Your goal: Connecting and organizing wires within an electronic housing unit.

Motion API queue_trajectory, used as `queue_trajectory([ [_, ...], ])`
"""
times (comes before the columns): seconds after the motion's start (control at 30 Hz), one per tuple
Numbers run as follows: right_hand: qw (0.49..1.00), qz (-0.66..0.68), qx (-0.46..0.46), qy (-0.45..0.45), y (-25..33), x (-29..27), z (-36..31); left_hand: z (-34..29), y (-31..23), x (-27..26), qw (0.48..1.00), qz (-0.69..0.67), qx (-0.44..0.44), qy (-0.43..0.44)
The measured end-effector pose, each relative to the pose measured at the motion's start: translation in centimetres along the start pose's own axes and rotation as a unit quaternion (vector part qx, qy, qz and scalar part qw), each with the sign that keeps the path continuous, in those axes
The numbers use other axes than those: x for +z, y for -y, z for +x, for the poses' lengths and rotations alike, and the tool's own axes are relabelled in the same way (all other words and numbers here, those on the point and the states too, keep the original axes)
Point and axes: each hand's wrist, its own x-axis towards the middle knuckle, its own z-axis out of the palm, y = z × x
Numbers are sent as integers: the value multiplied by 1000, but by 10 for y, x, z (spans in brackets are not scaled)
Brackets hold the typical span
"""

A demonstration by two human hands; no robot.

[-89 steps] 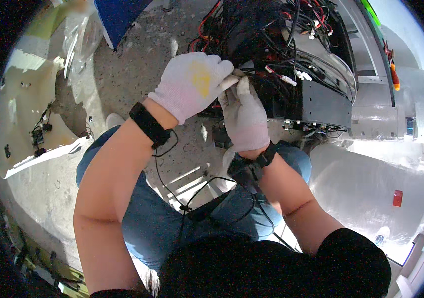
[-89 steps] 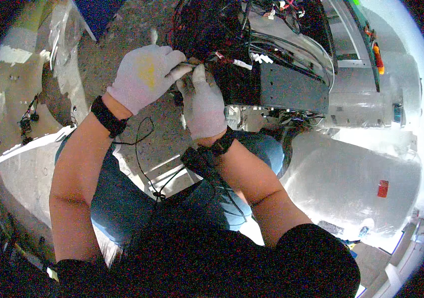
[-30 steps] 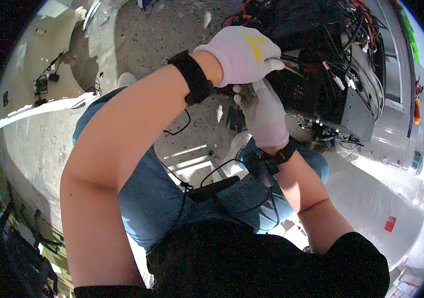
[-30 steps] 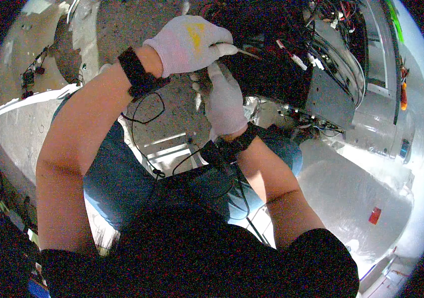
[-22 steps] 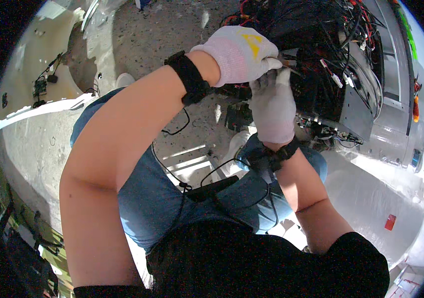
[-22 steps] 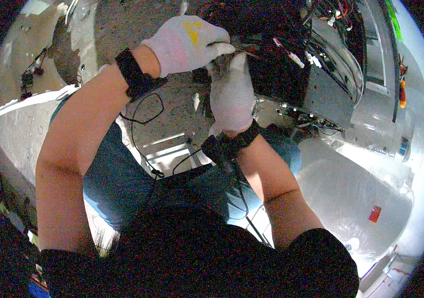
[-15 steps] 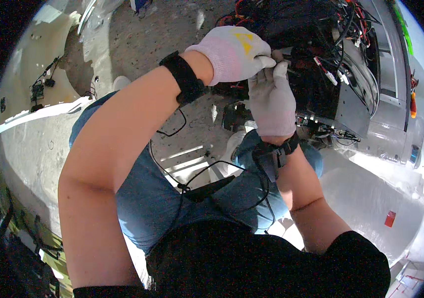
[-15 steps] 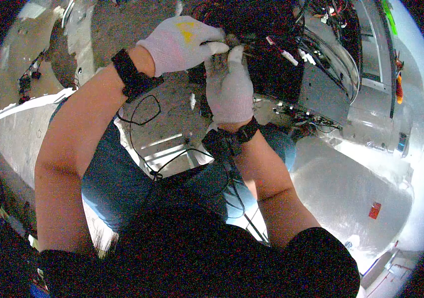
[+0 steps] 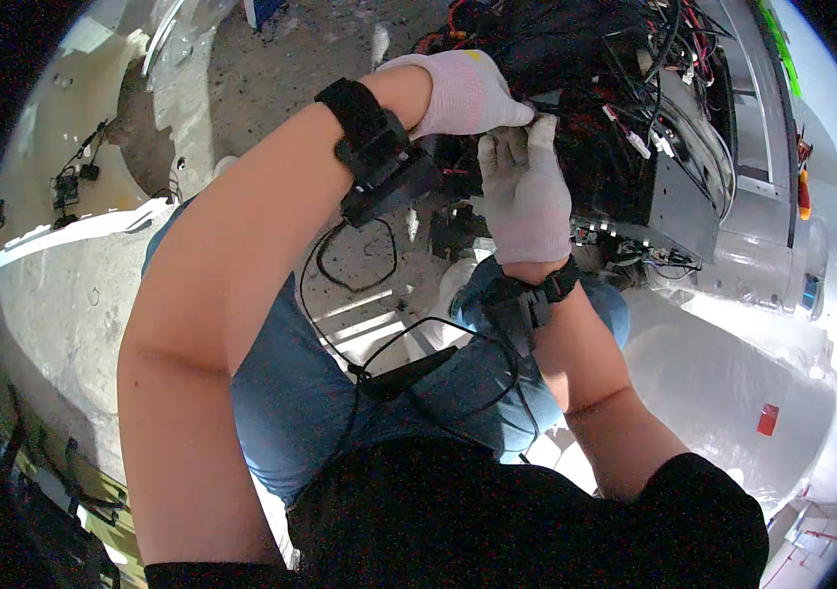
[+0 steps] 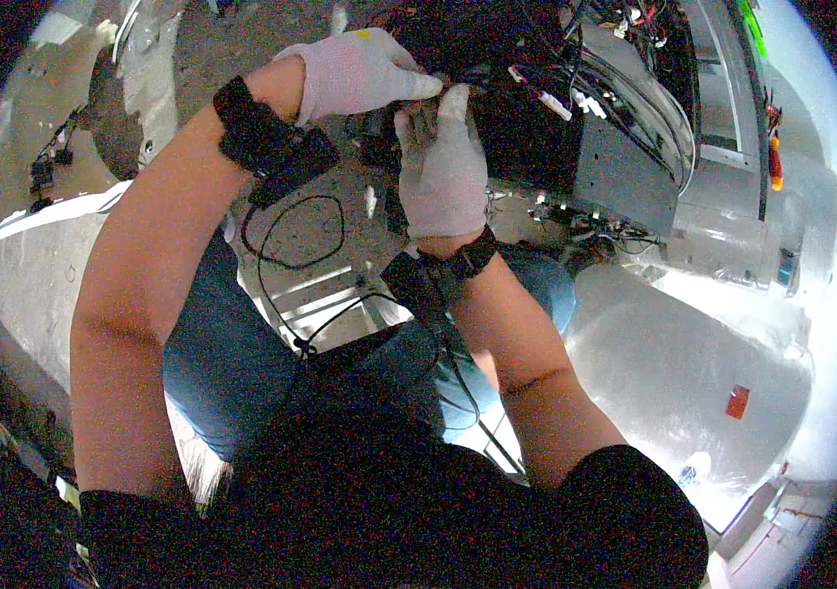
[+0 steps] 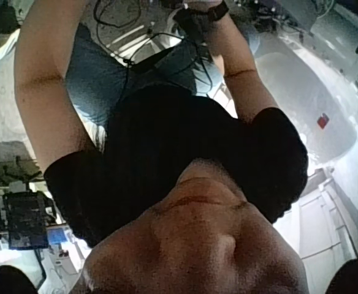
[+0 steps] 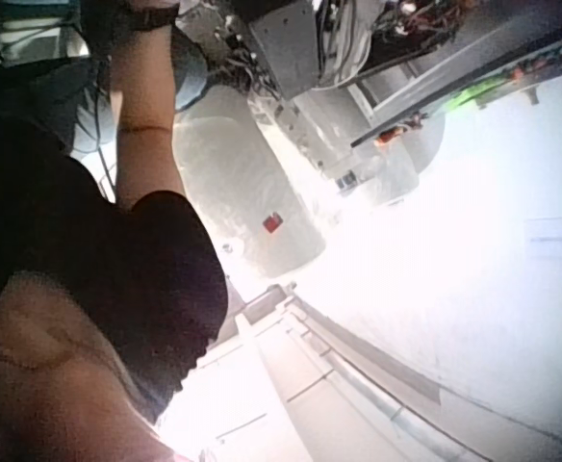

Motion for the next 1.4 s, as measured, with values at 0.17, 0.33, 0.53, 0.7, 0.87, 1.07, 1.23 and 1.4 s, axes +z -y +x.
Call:
queue_trajectory([
  [0.17,971,-196,-135,20,-3,-1,4,-9,-2,3,986,52,108,-119],
  [0.33,993,112,0,45,-2,-5,5,-22,1,13,956,164,115,-214],
  [0.53,996,46,-25,68,-1,-5,3,-23,14,29,887,282,214,-296],
  [0.7,995,19,-51,88,0,-4,0,-23,17,30,891,282,222,-277],
  [0.87,990,32,-40,131,-4,-11,3,-20,14,26,904,260,216,-264],
  [1.07,942,-277,-185,44,-18,-18,11,-15,19,24,921,175,226,-264],
  [1.23,961,-244,-125,15,-20,-18,6,-13,18,29,954,98,184,-214],
  [1.4,981,-179,-25,65,-29,-7,-19,-17,10,19,954,121,161,-224],
])
